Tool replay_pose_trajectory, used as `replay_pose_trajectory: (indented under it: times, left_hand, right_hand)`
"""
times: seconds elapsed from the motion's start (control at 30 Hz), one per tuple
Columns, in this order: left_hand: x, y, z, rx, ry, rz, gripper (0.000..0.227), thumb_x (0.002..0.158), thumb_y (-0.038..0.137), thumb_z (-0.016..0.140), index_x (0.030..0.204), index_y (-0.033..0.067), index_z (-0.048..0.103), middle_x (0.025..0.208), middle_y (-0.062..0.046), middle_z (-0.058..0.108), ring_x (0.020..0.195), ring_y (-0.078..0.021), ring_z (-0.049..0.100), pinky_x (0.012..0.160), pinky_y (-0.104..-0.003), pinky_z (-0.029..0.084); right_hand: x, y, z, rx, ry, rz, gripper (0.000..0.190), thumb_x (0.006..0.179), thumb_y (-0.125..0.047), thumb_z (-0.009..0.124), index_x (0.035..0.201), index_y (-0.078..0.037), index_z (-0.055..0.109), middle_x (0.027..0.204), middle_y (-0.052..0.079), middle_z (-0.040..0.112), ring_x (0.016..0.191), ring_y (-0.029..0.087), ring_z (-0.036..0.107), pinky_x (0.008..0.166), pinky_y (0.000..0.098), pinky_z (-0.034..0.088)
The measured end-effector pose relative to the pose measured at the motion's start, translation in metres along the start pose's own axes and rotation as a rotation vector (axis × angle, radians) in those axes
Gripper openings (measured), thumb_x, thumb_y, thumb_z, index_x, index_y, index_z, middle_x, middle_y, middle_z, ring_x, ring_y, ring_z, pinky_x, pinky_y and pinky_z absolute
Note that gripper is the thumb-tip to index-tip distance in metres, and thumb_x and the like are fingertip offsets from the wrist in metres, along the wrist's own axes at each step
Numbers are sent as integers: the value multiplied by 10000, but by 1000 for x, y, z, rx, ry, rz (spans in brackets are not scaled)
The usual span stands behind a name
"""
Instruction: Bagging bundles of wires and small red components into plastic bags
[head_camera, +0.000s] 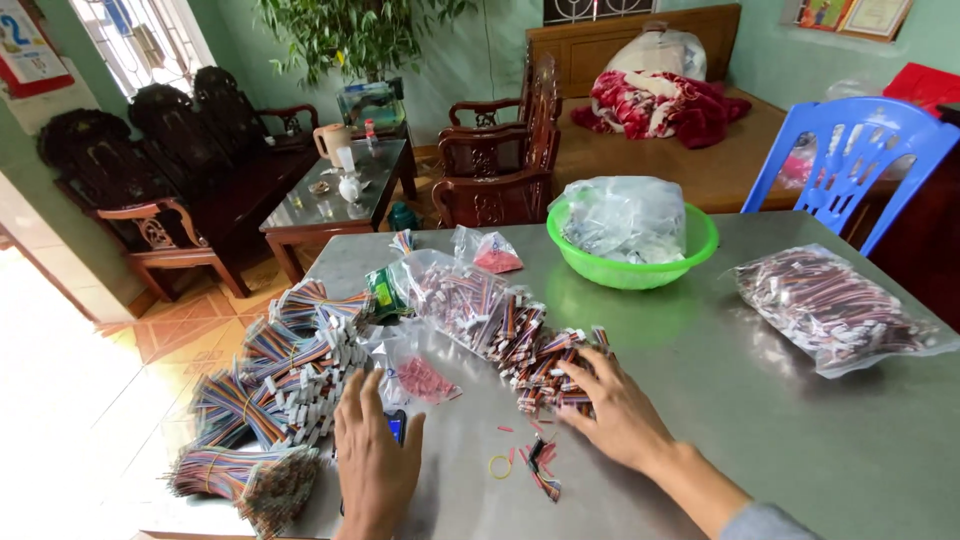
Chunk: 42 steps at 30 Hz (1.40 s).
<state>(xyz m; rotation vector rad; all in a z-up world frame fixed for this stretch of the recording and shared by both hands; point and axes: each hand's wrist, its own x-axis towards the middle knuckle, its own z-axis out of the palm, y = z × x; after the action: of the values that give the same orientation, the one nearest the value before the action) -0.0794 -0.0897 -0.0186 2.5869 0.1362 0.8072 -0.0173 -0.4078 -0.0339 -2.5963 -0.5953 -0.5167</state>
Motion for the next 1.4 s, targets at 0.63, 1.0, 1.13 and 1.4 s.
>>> replay_pose_trajectory:
  times: [0.63, 1.0, 1.13, 1.4]
  left_hand:
    - [19, 39, 42, -99, -413, -67, 732, 864, 195, 734, 1503, 245, 379, 1529, -122, 433, 1302, -323, 514, 1050, -500, 536]
    - [-22, 90, 14, -267, -470, 73, 851, 893, 226, 718, 1588, 266, 229, 1612, -165, 264, 1346, -381, 456, 1066, -510, 471]
    - [-6, 87, -12, -247, -355, 24, 771, 950, 420, 667, 1597, 240, 289, 1571, -152, 373, 1168, -318, 633, 964, -475, 563]
    - [37, 13, 50, 584, -610, -2, 896, 1024, 671, 130, 1540, -54, 230, 1580, -303, 299, 1498, -444, 289, 1259, -619, 72]
  right_hand:
    - [-53, -56, 23, 98, -189, 52, 394, 814, -488, 843, 838, -216, 558, 887, -51, 545, 808, 179, 601, 708, 377, 514]
    - [-49, -8, 5, 15, -182, 248, 159, 965, -330, 650, 900, -222, 553, 864, -71, 662, 691, 98, 616, 610, 287, 563]
    - [-55, 2, -33, 131, -100, 392, 84, 961, -277, 643, 990, -227, 583, 796, -51, 750, 574, 103, 694, 525, 267, 600]
    - [-62, 22, -43, 218, -57, 487, 106, 943, -230, 614, 1032, -213, 670, 895, -86, 813, 764, 123, 736, 746, 280, 554]
